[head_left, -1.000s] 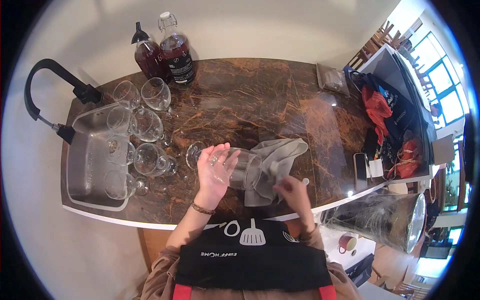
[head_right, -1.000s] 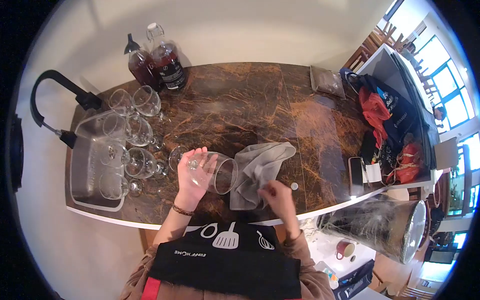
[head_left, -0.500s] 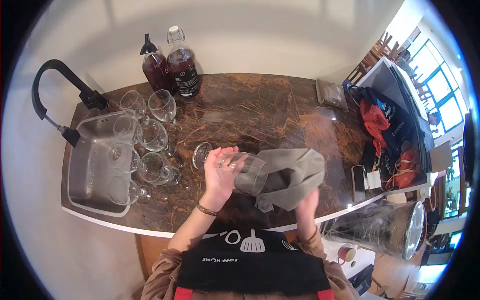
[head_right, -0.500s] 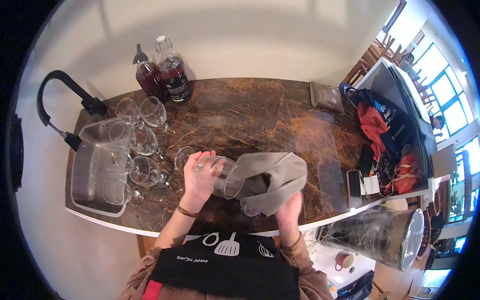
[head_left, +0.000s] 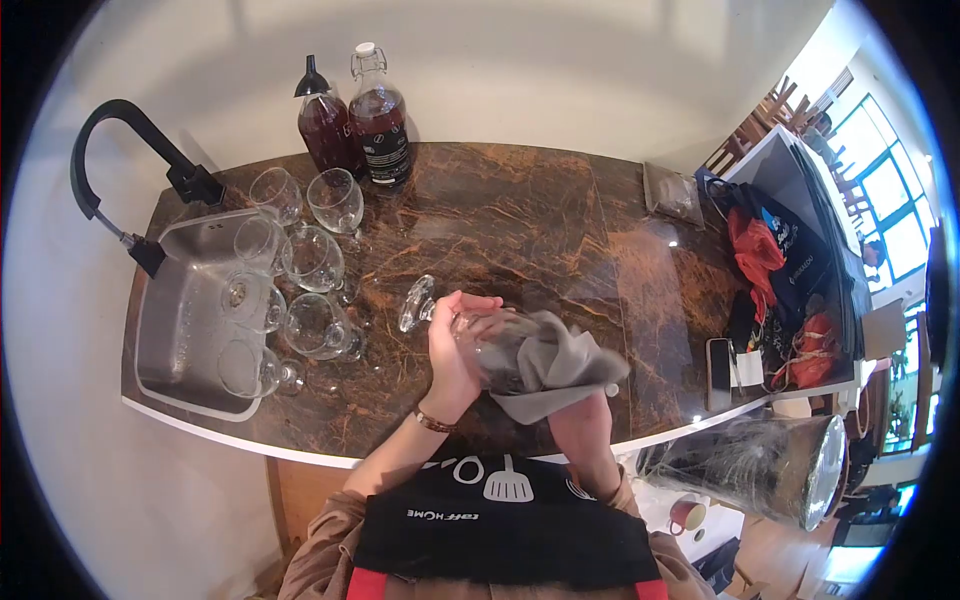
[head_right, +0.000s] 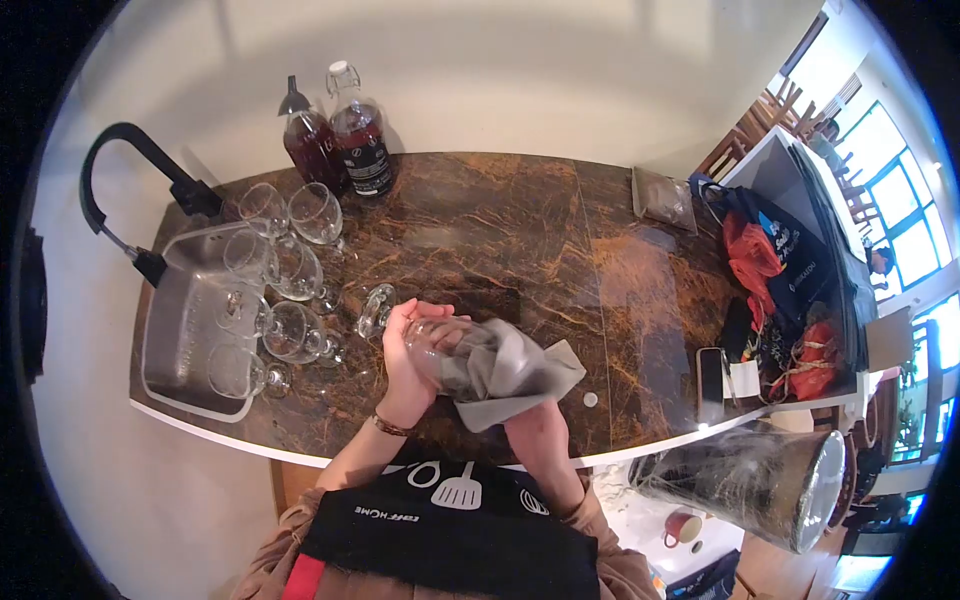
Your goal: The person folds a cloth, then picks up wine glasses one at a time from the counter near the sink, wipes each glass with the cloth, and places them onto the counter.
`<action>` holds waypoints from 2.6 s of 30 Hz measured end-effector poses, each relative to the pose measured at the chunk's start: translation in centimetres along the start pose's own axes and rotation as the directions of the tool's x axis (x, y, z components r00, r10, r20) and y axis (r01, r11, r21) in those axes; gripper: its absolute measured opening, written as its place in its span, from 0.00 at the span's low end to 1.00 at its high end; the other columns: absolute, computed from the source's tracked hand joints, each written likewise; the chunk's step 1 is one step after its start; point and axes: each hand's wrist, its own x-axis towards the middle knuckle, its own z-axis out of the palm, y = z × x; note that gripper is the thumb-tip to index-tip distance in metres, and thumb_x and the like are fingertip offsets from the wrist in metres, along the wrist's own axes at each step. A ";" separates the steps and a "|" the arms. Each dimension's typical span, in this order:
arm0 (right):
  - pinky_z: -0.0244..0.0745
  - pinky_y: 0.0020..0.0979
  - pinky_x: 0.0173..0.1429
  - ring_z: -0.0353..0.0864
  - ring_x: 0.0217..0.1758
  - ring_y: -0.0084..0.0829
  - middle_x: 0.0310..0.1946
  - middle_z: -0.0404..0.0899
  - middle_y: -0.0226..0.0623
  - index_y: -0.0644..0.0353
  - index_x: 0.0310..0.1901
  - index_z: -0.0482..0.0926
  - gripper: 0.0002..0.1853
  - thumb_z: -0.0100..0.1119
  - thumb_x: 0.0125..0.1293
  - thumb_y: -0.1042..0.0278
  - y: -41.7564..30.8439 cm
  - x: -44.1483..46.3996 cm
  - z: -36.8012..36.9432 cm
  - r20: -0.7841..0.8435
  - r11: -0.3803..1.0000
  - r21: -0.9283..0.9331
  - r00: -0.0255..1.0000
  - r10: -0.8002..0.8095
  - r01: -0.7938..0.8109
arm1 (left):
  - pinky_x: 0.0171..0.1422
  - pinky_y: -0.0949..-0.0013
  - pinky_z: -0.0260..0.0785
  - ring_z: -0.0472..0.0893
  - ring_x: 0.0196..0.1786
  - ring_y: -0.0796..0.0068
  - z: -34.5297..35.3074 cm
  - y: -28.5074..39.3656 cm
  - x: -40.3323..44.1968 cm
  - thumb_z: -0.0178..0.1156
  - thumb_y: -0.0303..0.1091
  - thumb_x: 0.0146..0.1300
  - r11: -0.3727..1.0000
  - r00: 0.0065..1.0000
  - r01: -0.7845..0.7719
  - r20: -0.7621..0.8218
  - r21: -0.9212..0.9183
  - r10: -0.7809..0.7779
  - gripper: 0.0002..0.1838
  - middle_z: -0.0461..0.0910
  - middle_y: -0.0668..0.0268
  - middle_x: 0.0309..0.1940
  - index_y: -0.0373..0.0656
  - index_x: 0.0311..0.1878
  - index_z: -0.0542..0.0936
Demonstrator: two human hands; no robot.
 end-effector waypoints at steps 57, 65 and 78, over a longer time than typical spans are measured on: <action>0.52 0.32 0.65 0.56 0.63 0.31 0.60 0.56 0.40 0.67 0.62 0.49 0.43 0.65 0.47 0.71 -0.1 1.8 4.3 0.416 0.832 -0.547 0.892 0.175 0.092 | 0.53 0.71 0.65 0.72 0.50 0.71 1.4 0.8 -1.6 0.60 0.31 0.51 0.911 0.916 -0.256 0.382 0.325 0.121 0.27 0.70 0.58 0.47 0.40 0.54 0.61; 0.56 0.37 0.62 0.60 0.61 0.34 0.58 0.58 0.43 0.69 0.61 0.51 0.42 0.66 0.46 0.70 0.7 2.4 4.0 0.390 0.760 -0.610 0.920 0.039 0.226 | 0.53 0.70 0.65 0.73 0.47 0.72 0.6 1.0 -0.6 0.64 0.35 0.49 0.888 0.865 -0.274 0.497 0.371 0.059 0.33 0.71 0.62 0.43 0.40 0.57 0.60; 0.60 0.39 0.60 0.66 0.56 0.38 0.53 0.66 0.44 0.67 0.57 0.59 0.29 0.41 0.59 0.54 -3.0 -0.2 1.5 -0.007 0.968 -0.195 0.987 0.160 -0.159 | 0.49 0.64 0.68 0.74 0.47 0.66 0.0 1.7 1.0 0.56 0.38 0.55 0.972 0.950 -0.141 0.302 0.187 0.080 0.31 0.69 0.59 0.46 0.41 0.60 0.57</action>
